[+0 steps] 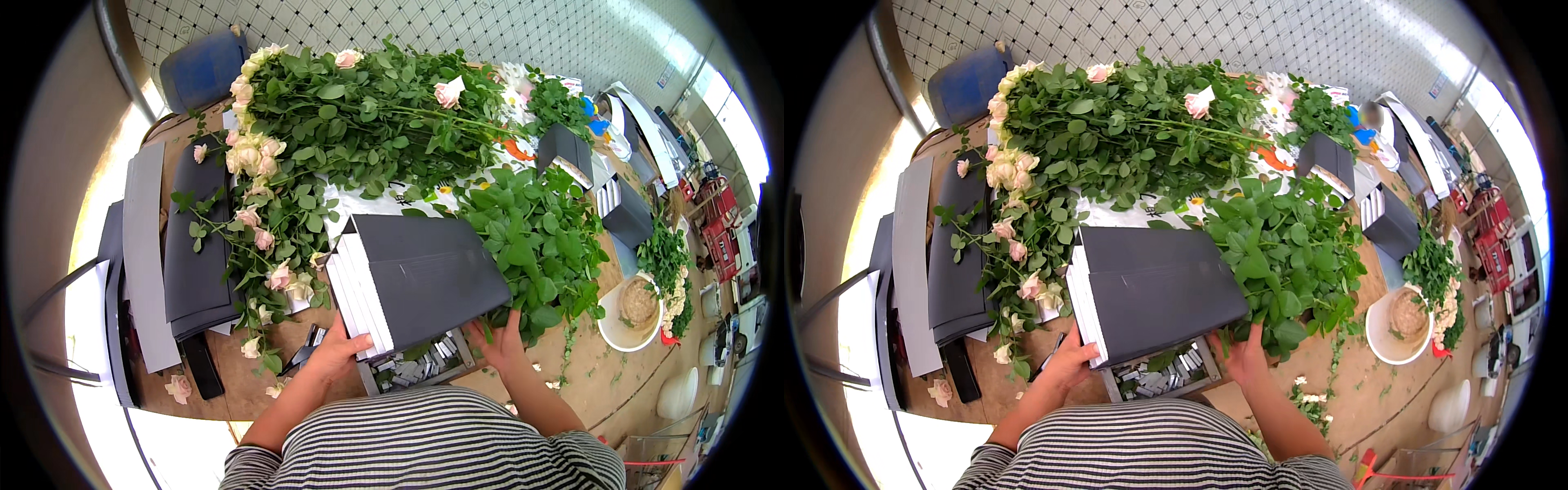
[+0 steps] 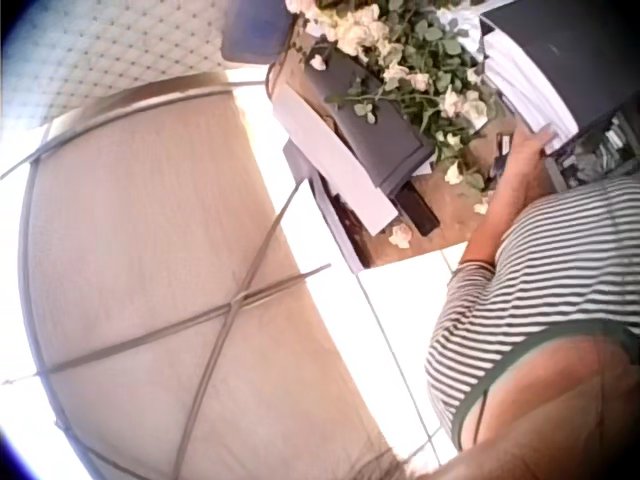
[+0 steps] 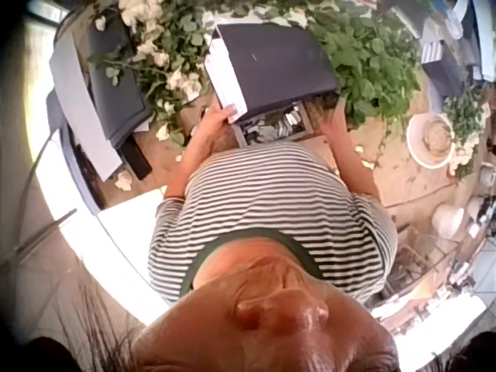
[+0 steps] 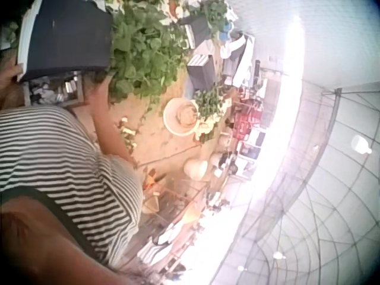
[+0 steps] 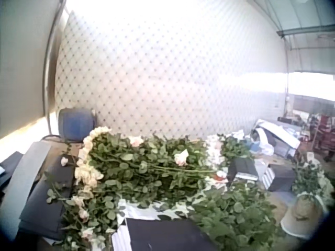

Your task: The person arranges light-colored roses and greenery into a black rectangular frame, folding white and black paper around the stems and securing them with a stapler. The person repeatedly picks up flowers, positions them within the frame, and staples the paper to hold the arrangement in place.

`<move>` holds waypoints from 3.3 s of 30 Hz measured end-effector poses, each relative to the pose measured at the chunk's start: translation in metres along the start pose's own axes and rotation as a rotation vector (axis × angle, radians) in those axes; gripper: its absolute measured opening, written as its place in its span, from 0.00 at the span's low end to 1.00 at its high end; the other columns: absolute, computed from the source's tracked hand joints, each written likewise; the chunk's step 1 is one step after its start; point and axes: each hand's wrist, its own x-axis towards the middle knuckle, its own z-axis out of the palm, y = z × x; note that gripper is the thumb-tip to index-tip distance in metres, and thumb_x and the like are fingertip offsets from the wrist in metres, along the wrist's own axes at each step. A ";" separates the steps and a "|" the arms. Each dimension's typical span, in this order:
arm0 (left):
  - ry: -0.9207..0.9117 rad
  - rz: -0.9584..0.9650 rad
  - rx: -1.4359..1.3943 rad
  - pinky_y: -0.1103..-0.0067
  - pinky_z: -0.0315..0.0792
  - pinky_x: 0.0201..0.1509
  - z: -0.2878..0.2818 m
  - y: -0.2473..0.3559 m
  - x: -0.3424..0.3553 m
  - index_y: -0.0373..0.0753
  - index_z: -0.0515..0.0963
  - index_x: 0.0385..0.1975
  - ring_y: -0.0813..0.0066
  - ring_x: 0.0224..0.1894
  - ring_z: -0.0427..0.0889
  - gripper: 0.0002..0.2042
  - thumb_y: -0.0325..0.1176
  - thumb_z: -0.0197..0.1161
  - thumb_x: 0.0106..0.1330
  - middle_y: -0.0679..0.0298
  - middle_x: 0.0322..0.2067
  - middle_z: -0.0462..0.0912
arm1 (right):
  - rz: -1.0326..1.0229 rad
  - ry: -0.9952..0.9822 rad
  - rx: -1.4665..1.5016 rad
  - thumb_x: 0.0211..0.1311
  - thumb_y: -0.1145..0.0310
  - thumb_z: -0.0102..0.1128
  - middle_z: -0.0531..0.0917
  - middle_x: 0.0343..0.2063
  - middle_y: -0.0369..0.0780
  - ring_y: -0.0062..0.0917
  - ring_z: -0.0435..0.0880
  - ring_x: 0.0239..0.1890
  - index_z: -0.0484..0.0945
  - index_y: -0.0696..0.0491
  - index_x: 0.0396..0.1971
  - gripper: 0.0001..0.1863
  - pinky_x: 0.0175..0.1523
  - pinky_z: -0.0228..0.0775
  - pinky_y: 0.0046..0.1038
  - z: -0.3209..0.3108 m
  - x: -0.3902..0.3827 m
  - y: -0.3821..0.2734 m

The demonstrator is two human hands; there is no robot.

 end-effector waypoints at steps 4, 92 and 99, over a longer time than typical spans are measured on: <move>0.011 0.032 0.059 0.70 0.67 0.59 0.025 0.025 -0.003 0.39 0.51 0.66 0.67 0.57 0.71 0.44 0.27 0.70 0.48 0.60 0.56 0.68 | 0.030 -0.131 0.096 0.52 0.25 0.45 0.72 0.56 0.37 0.31 0.68 0.58 0.68 0.47 0.57 0.44 0.62 0.61 0.38 0.031 0.011 -0.022; -0.301 0.218 0.686 0.74 0.71 0.49 0.365 0.170 0.492 0.42 0.71 0.55 0.76 0.50 0.75 0.34 0.63 0.31 0.69 0.65 0.48 0.79 | -1.251 -0.506 -1.499 0.54 0.77 0.57 0.76 0.44 0.42 0.31 0.81 0.37 0.66 0.51 0.58 0.28 0.46 0.73 0.28 0.133 0.336 -0.451; -0.162 0.415 1.389 0.66 0.67 0.58 0.306 0.149 0.505 0.39 0.65 0.60 0.60 0.53 0.75 0.37 0.67 0.37 0.65 0.54 0.48 0.78 | -1.367 -0.199 -1.660 0.54 0.70 0.61 0.82 0.39 0.44 0.32 0.82 0.43 0.72 0.56 0.50 0.22 0.49 0.73 0.31 0.137 0.436 -0.481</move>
